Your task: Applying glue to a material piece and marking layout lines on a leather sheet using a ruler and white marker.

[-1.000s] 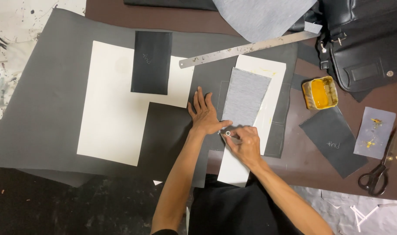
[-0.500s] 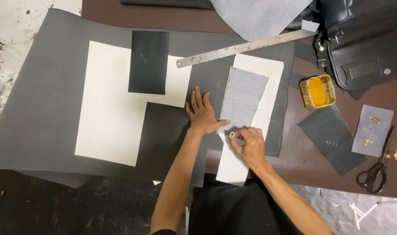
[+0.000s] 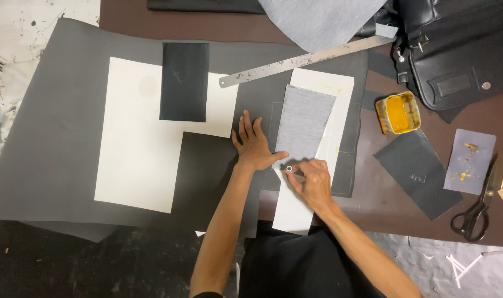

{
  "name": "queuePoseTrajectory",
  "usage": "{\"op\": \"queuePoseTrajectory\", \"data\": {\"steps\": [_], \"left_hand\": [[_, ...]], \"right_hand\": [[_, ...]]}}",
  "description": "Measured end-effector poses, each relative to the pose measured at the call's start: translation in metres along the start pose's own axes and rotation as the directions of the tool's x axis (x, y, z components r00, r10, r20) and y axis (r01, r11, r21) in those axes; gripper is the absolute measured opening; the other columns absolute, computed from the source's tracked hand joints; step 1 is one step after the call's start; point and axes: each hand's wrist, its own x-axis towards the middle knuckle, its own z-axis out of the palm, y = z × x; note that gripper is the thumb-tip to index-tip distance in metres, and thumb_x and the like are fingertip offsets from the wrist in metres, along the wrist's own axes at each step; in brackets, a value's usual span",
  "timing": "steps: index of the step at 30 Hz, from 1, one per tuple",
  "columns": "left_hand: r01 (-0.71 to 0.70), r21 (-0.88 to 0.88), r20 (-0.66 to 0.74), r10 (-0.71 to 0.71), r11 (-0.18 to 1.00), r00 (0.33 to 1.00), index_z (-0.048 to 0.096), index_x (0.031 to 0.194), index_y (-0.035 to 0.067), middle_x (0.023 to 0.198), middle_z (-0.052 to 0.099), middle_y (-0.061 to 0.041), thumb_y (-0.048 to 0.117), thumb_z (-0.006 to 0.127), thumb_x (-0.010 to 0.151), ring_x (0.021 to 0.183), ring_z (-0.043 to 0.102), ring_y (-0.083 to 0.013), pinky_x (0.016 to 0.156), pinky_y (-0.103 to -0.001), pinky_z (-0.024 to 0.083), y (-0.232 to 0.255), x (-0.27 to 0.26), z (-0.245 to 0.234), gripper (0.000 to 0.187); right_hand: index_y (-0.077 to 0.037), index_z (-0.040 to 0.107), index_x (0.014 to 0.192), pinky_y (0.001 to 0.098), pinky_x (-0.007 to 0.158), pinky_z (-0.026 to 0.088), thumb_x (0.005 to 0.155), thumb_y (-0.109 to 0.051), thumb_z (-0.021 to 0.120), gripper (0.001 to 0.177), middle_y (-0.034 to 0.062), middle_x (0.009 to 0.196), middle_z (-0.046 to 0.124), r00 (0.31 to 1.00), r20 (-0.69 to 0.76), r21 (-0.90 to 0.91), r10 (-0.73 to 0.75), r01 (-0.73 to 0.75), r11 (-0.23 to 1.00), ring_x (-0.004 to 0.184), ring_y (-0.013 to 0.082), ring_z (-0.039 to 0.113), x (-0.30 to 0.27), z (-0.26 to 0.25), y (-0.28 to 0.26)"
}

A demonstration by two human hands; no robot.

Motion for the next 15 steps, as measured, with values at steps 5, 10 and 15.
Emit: {"op": "queuePoseTrajectory", "data": {"steps": [5,10,15], "left_hand": [[0.000,0.000,0.004,0.000,1.000,1.000,0.008,0.153,0.009,0.164,-0.021,-0.025,0.057,0.085,0.071,0.153,-0.015,-0.0405,0.119,-0.069,-0.008,0.000,0.000,-0.002,0.122],[0.003,0.008,0.003,-0.003,1.000,1.000,0.008,0.154,0.008,0.164,-0.021,-0.025,0.056,0.085,0.071,0.153,-0.015,-0.0408,0.118,-0.069,-0.009,0.000,0.002,0.000,0.123],[0.005,0.001,0.001,-0.005,1.000,1.000,0.007,0.154,0.008,0.164,-0.022,-0.026,0.054,0.086,0.070,0.153,-0.016,-0.0413,0.118,-0.069,-0.008,0.002,-0.001,-0.002,0.124]], "right_hand": [[-0.013,0.073,0.076,0.0321,0.081,0.048,0.076,-0.014,0.087,0.013,0.0023,0.067,0.075,0.999,-0.003,-0.087,0.038,-0.038,0.996,0.065,0.0209,0.067,-0.015,-0.031,0.010],[-0.009,0.074,0.079,0.0319,0.081,0.048,0.075,-0.013,0.089,0.015,0.0042,0.061,0.069,0.982,-0.056,-0.052,0.182,-0.185,0.981,0.062,0.0206,0.063,-0.023,-0.056,0.018],[-0.011,0.075,0.079,0.0321,0.081,0.047,0.075,-0.014,0.090,0.016,0.0043,0.068,0.074,0.991,-0.068,-0.011,0.118,-0.119,0.993,0.062,0.0205,0.064,-0.008,-0.049,-0.002]]}}
